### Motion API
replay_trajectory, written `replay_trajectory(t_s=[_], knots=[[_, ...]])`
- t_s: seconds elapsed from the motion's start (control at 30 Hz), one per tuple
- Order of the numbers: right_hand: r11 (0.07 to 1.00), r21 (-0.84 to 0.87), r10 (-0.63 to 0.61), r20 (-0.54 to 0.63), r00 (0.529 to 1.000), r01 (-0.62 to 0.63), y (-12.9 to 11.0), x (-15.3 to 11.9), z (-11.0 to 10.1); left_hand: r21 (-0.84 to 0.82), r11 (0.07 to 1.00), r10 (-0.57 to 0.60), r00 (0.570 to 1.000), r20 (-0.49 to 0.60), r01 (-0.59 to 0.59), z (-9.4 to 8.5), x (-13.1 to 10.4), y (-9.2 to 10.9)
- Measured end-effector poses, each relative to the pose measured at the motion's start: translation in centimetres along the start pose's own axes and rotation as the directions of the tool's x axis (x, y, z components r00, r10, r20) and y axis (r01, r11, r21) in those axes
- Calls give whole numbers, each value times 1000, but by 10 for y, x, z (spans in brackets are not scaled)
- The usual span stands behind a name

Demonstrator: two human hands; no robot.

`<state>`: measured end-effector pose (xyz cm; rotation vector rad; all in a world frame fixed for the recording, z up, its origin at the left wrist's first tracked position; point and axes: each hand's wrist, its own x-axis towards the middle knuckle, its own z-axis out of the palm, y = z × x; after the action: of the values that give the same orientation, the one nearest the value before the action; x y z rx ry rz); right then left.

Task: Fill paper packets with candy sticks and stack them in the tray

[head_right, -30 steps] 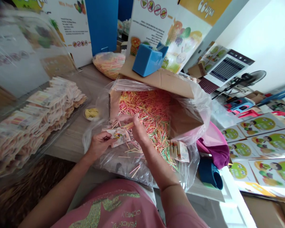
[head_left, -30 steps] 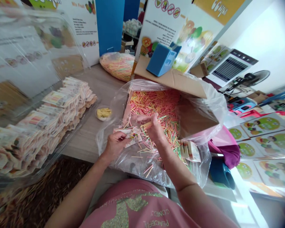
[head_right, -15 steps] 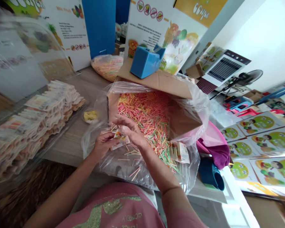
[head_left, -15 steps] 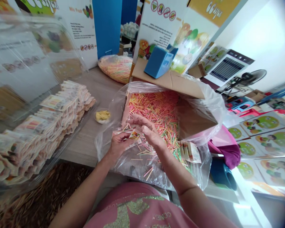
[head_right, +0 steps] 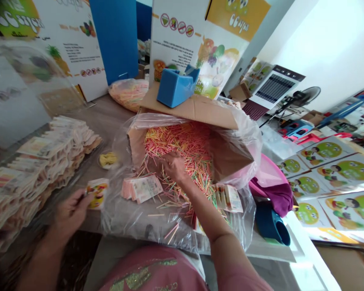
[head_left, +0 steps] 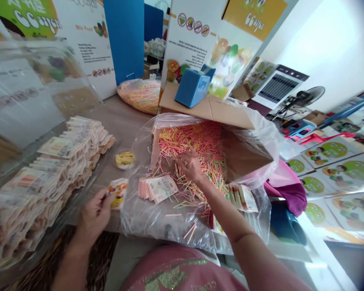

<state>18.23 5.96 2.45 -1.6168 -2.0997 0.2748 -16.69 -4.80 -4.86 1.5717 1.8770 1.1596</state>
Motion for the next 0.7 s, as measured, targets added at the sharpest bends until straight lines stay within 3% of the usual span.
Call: replay_trajectory(t_s=[0.07, 0.1, 0.17, 0.2, 0.27, 0.33, 0.4, 0.5, 0.57, 0.7], knots=[[952, -281, 121, -12, 993, -119, 15, 16, -9, 316, 938, 146, 989, 14, -143, -17, 5, -12], [910, -389, 152, -6, 988, -143, 20, 24, -12, 424, 884, 221, 975, -3, -199, -17, 4, -6], [835, -533, 181, 33, 983, -136, 24, 39, -9, 506, 803, 363, 932, 7, -317, -3, -4, 24], [811, -571, 190, 51, 980, -128, 25, 46, -5, 471, 776, 423, 900, 103, -419, 11, -9, 45], [788, -602, 206, 63, 976, -128, 24, 55, 6, 357, 744, 433, 814, 387, -565, 43, -18, 89], [785, -603, 210, 45, 977, -141, 24, 58, 16, 366, 733, 305, 758, 577, -574, 71, -23, 121], [793, -595, 189, 38, 981, -130, 26, 56, 21, 403, 724, 208, 735, 645, -559, 87, -23, 136], [824, -550, 165, 9, 986, -133, 36, 50, 19, 420, 713, 174, 722, 670, -562, 94, -18, 136], [851, -481, 211, -56, 976, -212, 47, 48, 13, 404, 703, 187, 700, 689, -585, 94, -15, 132], [914, -116, 362, -198, 911, -388, 77, 54, -4, 391, 657, 208, 653, 728, -645, 100, -14, 131]])
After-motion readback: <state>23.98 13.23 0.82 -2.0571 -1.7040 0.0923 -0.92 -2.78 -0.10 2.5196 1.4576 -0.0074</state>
